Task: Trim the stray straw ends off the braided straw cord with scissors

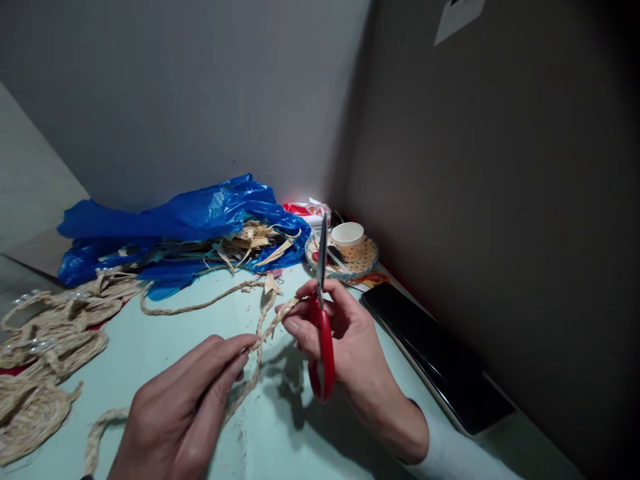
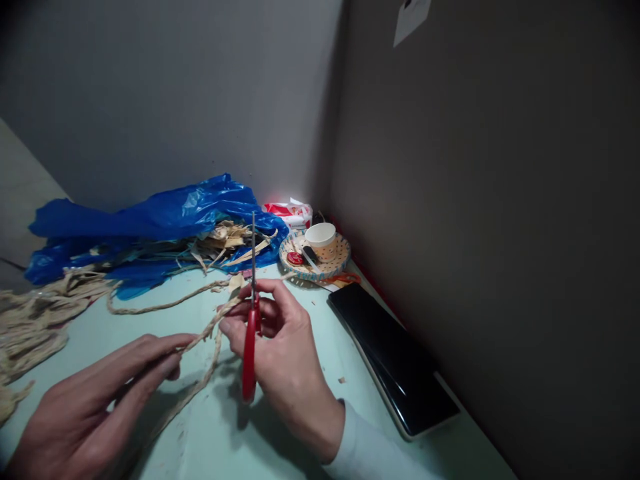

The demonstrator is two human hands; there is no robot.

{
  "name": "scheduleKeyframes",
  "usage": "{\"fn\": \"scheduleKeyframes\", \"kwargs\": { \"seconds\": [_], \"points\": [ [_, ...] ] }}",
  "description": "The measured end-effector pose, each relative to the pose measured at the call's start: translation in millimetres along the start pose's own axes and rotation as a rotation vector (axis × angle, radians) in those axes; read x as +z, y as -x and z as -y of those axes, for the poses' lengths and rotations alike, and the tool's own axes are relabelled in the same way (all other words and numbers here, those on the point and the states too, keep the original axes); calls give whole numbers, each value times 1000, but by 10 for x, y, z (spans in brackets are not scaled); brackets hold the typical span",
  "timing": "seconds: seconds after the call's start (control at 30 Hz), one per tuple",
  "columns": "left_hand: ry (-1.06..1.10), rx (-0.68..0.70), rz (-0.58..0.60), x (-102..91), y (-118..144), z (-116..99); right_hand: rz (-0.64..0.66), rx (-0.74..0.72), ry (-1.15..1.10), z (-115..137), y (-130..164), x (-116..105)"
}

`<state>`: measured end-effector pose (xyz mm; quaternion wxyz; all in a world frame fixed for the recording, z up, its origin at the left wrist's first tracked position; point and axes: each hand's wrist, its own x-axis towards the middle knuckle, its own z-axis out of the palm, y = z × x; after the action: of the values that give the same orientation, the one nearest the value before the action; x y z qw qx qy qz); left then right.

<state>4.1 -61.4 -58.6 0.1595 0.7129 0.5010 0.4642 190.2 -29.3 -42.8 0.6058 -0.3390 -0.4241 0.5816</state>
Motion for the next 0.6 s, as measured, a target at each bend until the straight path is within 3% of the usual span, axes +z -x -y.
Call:
{"fn": "scheduleKeyframes", "kwargs": {
  "seconds": [0.1,0.23,0.3,0.47,0.6],
  "points": [
    [110,-243,15,-24,-6,-33,-44,-100,102,40,-10,-3],
    [520,-755,192,-34,-28,-103,-38,-153,215,13,-44,-66],
    [666,-926,209,-42,-42,-138,-19,-149,296,-30,-78,-122],
    [740,-975,221,-83,-83,-178,81,-51,557,-148,-154,-252],
    [747,-975,309,-99,-92,-122,182,-28,636,-193,-157,-269]
  ]
}}
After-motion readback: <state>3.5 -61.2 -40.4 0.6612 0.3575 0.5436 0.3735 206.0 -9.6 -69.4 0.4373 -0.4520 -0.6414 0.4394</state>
